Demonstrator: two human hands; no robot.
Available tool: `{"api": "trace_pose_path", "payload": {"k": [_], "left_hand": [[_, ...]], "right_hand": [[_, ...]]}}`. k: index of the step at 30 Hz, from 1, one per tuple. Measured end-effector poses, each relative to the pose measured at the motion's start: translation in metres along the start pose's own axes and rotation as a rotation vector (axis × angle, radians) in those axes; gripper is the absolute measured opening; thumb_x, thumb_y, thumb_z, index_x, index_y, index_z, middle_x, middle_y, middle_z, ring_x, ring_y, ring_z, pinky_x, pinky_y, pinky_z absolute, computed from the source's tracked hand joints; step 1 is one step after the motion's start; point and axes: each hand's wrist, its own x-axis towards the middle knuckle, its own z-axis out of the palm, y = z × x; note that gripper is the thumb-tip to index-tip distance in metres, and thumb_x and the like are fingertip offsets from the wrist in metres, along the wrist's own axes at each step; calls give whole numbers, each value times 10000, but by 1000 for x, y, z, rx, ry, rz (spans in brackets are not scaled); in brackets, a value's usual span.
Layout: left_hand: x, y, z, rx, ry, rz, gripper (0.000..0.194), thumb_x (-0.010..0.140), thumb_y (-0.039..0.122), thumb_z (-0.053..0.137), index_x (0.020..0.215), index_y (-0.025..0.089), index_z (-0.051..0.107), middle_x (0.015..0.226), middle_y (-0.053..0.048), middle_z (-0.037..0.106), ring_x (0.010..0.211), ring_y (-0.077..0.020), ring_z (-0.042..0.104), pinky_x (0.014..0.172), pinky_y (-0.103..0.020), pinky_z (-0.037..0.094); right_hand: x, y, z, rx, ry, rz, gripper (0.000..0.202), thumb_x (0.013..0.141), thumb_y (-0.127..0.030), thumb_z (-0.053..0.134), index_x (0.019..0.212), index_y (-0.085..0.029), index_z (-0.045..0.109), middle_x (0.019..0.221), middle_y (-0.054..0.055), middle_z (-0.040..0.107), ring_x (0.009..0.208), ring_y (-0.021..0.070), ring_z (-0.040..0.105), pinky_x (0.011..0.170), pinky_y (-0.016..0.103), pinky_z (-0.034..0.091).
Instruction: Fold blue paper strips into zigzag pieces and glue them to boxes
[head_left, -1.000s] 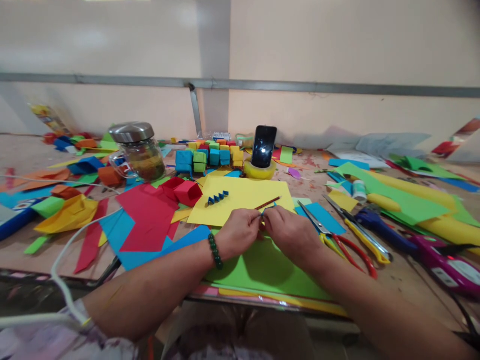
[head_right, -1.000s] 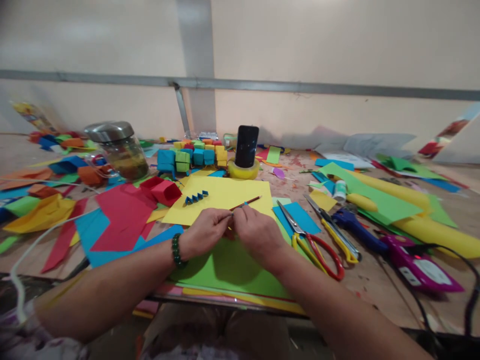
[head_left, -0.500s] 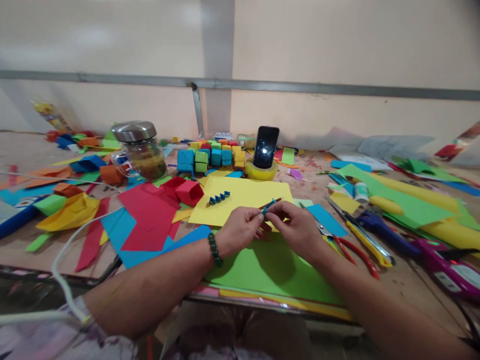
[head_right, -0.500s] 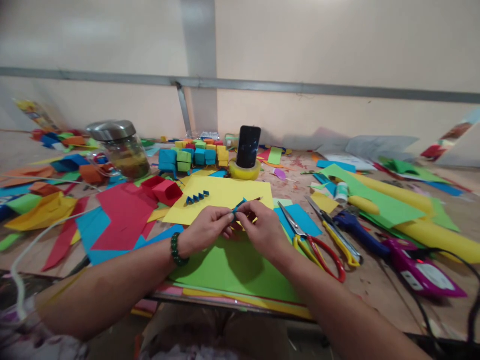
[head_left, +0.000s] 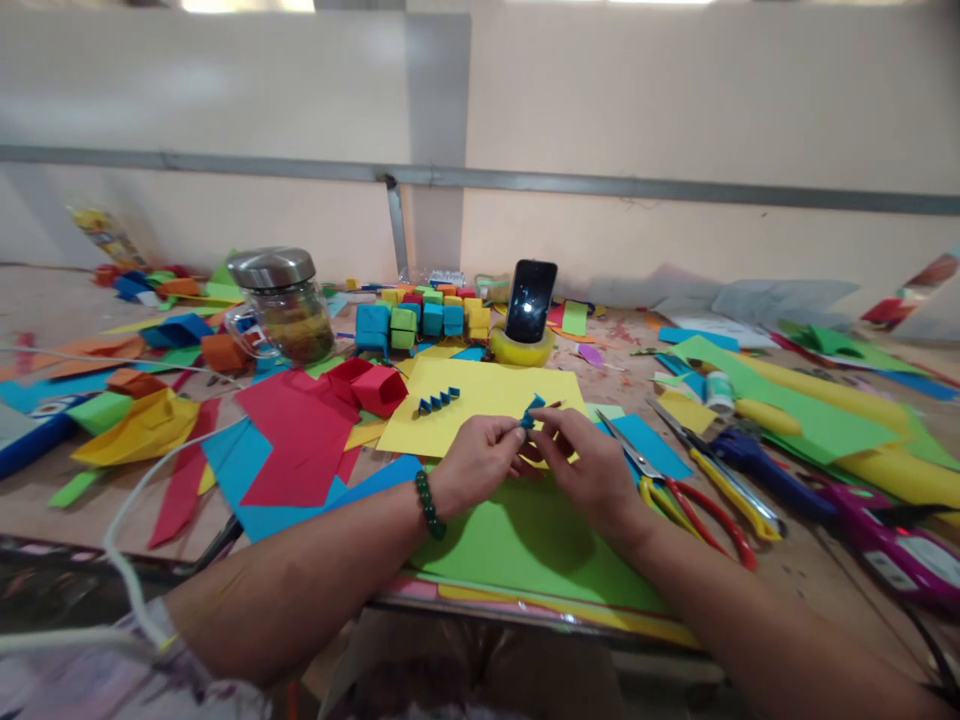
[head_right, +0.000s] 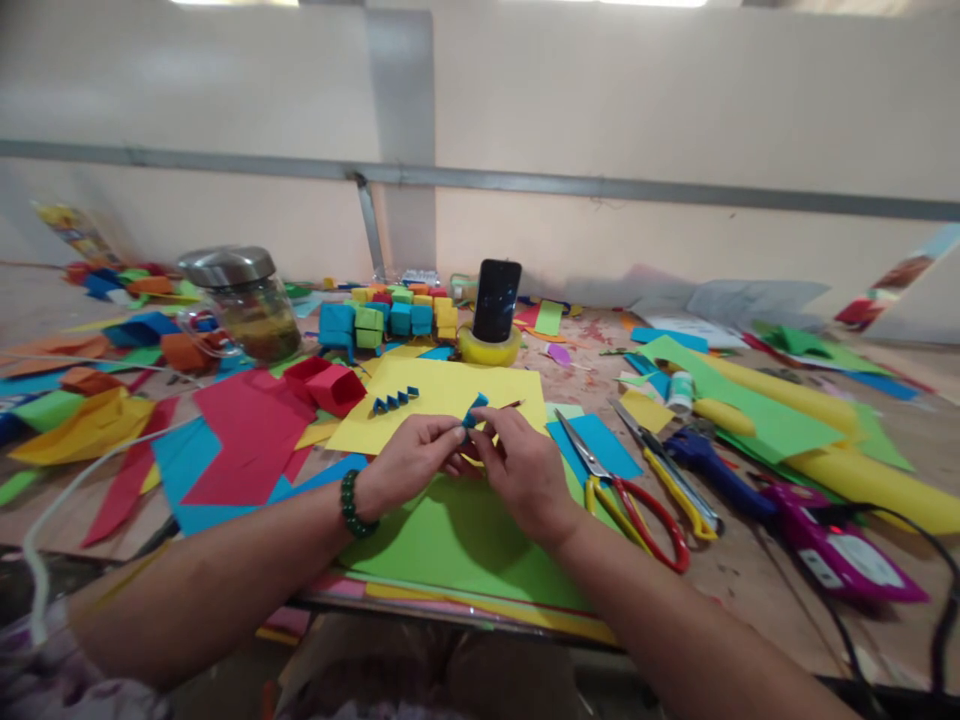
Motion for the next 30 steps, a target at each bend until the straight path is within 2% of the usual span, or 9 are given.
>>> {"api": "trace_pose_path", "payload": {"k": [5,12,16,18,20,23,26,28,30], "left_hand": [[-1,2,-1,-12,-47,1,204,846,175,476,708,106,610,589,-25,661,533,-112,653,504,-159,460],[-6,6,-1,-5,-27,1,250,833,147,472,620,110,598,524,-10,625,455,-81,584,486,-160,447],[-5,8,-4,12,-24,16,208,825,160,502,648,110,599,541,-9,630,459,-85,592,471,-158,433],[-4,9,-5,15,-47,5,190,832,178,504,697,102,614,583,-30,652,499,-102,623,484,-165,448],[-3,10,-6,6,-74,6,187,844,220,510,768,95,627,643,-55,678,550,-122,654,515,-182,476],[0,7,-8,-28,-75,35,226,838,305,548,857,94,627,729,-81,698,584,-141,673,582,-236,524],[1,2,-7,-15,-55,91,286,818,373,583,882,98,629,765,-87,696,589,-142,674,596,-248,531],[1,-1,-6,24,-43,159,311,819,399,582,894,103,636,790,-89,695,609,-140,675,593,-234,527],[0,-2,-4,71,-40,235,309,832,402,566,902,111,644,825,-89,696,640,-141,679,608,-231,532]], "right_hand": [[3,-3,-2,366,40,127,132,855,-165,559,912,-193,675,766,30,643,650,120,597,546,220,473],[-2,5,-7,161,5,-193,269,822,-102,541,1040,-176,679,687,25,610,542,90,540,487,199,423],[-3,7,-9,121,-73,-243,336,833,-132,519,1132,-199,656,700,33,611,555,104,544,488,212,412],[-1,3,-11,212,-80,-150,309,842,-152,512,1100,-199,676,707,34,629,562,109,555,506,220,425],[1,-2,-13,365,-51,23,266,854,-187,513,1052,-199,691,733,32,655,600,122,581,549,238,452],[5,-5,-16,605,80,288,214,860,-255,526,1014,-200,664,650,-8,608,515,107,517,483,237,420],[10,1,-16,778,238,470,102,831,-280,548,831,-191,599,550,-44,502,458,86,430,441,216,375],[13,5,-13,867,210,557,83,763,-265,587,789,-188,574,630,-19,563,561,109,521,532,235,444],[13,7,-9,986,47,603,202,715,-259,598,904,-188,612,816,23,648,742,157,604,675,293,498]]}}
